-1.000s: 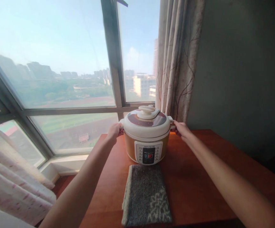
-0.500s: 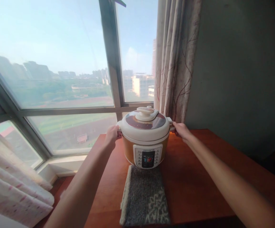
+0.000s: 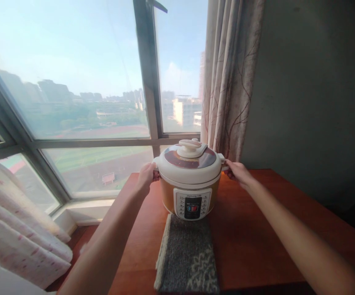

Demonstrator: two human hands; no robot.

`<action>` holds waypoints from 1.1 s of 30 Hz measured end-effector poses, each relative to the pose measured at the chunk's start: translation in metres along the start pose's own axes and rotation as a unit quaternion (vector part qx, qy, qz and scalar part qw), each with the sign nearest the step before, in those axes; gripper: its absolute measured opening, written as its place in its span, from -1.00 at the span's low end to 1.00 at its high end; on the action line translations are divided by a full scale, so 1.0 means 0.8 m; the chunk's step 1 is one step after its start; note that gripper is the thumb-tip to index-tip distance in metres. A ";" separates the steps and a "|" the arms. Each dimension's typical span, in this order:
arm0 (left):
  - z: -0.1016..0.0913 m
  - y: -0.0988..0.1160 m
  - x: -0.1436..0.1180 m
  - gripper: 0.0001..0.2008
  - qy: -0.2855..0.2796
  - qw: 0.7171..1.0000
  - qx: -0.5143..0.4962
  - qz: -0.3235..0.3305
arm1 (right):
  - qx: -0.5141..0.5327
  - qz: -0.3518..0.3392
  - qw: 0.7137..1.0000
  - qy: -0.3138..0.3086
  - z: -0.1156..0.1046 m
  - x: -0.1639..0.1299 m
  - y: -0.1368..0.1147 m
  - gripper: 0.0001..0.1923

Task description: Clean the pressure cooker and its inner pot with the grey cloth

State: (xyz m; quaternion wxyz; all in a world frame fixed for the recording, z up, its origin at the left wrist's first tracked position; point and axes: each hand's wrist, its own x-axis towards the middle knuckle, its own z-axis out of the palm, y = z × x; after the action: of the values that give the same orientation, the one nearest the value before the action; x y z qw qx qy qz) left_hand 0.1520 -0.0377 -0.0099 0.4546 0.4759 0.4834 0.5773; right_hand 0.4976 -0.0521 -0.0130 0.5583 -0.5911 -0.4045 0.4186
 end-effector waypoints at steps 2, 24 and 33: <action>-0.002 -0.002 -0.001 -0.76 -0.008 1.000 0.004 0.007 | 0.011 0.003 1.000 -0.004 -0.001 -0.001 0.001 -0.60; -0.031 -0.172 -0.099 -0.40 -0.034 0.980 0.191 0.052 | -0.040 -0.224 0.973 0.031 0.054 -0.189 0.145 -0.66; -0.037 -0.184 -0.117 -0.46 -0.040 0.973 0.222 0.054 | -0.365 -0.323 0.834 -0.258 0.098 -0.294 0.179 -0.29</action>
State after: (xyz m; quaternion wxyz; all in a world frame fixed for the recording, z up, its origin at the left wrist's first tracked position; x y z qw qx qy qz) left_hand 0.1448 -0.1162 -0.1685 0.3240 0.6131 0.5547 0.4598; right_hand 0.3491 -0.2561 -0.1476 0.2810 -0.4581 -0.8253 0.1735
